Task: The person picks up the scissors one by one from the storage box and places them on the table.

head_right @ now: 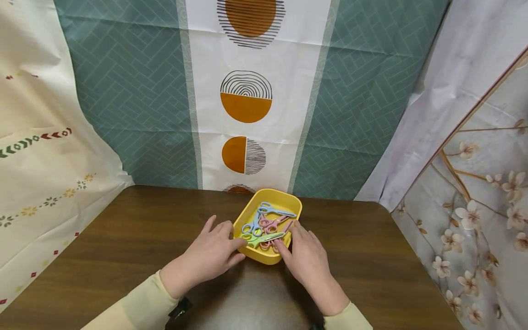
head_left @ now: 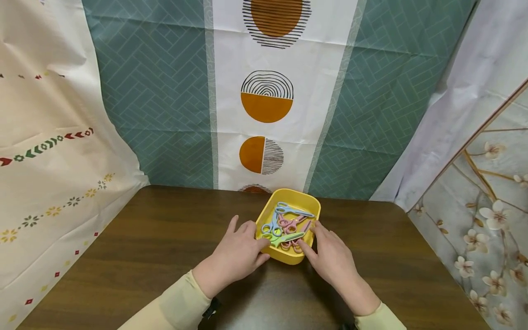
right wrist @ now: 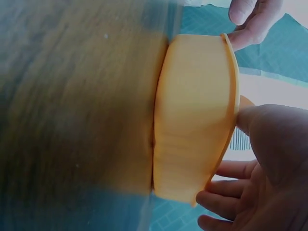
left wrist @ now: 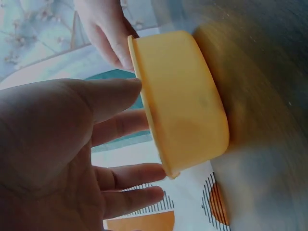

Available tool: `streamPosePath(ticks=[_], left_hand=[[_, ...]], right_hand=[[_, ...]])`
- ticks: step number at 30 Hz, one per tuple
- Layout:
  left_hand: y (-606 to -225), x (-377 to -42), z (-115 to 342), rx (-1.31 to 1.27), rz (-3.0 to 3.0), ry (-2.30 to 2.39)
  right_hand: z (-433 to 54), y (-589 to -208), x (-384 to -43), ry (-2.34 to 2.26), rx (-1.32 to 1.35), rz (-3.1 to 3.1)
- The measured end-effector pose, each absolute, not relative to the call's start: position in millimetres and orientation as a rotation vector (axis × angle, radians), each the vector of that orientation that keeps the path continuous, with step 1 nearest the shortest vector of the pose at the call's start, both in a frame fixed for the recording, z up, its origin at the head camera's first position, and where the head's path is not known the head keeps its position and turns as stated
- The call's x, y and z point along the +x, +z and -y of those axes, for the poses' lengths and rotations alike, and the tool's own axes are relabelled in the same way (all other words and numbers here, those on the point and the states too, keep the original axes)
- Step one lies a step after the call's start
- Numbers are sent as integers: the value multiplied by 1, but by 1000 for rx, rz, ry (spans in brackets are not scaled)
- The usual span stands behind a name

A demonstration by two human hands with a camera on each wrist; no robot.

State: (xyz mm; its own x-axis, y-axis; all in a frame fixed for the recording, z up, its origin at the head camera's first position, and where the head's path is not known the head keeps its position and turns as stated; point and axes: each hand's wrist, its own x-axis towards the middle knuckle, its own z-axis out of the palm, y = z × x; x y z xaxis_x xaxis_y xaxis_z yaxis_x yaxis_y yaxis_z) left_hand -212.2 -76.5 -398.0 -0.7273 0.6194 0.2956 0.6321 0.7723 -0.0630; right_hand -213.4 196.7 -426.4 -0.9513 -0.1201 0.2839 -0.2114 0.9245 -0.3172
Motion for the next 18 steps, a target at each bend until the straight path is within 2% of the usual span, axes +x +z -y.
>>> streamPosePath(ticks=[9, 18], left_hand=[[-399, -221, 81, -841, 2733, -72], [-396, -221, 82, -865, 2792, -133]], right_hand=[[-201, -424, -220, 597, 264, 2897], [-208, -425, -221, 690, 373, 2914]])
